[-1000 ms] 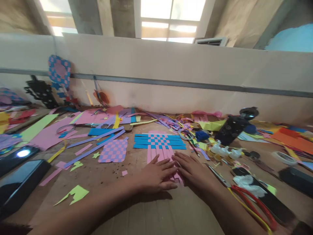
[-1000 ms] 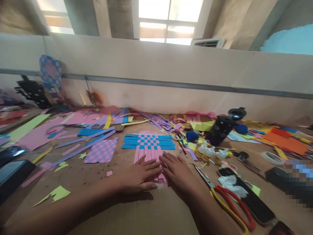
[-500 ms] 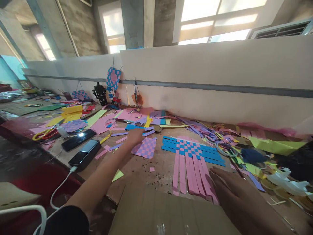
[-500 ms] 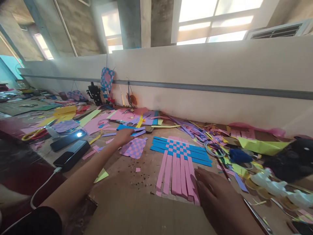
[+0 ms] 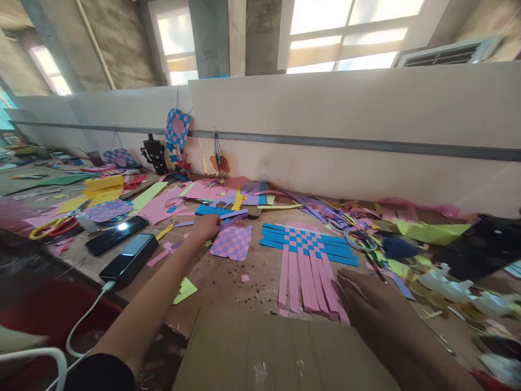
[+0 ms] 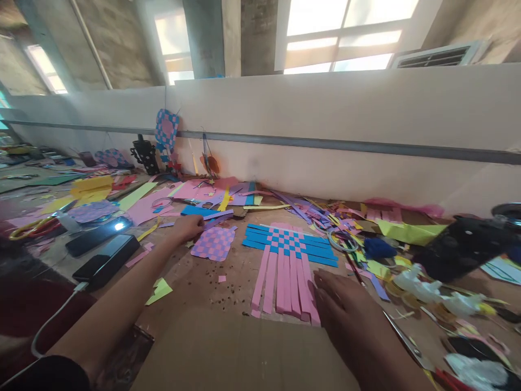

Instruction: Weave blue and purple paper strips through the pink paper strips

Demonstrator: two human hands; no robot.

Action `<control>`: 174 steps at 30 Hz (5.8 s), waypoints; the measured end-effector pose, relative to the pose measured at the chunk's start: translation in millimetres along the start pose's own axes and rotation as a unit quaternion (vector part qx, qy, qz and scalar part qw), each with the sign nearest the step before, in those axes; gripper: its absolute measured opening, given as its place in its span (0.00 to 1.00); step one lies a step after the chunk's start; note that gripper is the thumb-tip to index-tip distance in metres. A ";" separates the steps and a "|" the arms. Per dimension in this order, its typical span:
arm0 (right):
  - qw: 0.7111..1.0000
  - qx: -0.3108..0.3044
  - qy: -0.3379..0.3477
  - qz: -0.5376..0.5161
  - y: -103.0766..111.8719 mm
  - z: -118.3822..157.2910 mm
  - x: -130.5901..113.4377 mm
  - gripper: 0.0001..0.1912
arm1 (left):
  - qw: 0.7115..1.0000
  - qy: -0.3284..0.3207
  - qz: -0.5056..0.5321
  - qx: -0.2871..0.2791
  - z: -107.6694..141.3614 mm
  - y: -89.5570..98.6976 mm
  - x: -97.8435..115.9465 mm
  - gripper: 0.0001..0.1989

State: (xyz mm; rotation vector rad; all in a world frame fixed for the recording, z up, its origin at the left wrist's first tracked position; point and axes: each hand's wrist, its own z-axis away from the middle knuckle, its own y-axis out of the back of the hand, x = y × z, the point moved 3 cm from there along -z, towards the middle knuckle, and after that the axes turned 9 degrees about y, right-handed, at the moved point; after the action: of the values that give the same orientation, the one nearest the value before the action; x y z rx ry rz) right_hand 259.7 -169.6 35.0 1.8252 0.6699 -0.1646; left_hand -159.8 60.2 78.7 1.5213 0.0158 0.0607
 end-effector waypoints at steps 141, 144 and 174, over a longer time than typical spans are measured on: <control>0.979 -0.098 0.039 -0.176 -28.4 -45.1 -26.7 0.12 | 0.768 -0.182 0.493 -0.367 117.0 -41.1 197.2 0.09; 0.981 -0.096 0.051 -0.159 -34.3 -46.7 -26.1 0.13 | 0.767 -0.191 0.479 -0.382 118.0 -42.1 196.3 0.10; 0.919 -0.036 -0.139 -0.367 -54.7 -52.1 -32.6 0.10 | 0.789 -0.287 0.461 -0.288 111.4 -32.1 181.4 0.20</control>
State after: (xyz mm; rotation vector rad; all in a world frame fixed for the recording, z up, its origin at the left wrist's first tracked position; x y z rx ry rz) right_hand 193.3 -122.6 22.4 1.3631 1.1090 -0.8662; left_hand 27.6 -43.4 57.1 0.7544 -1.1497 0.3484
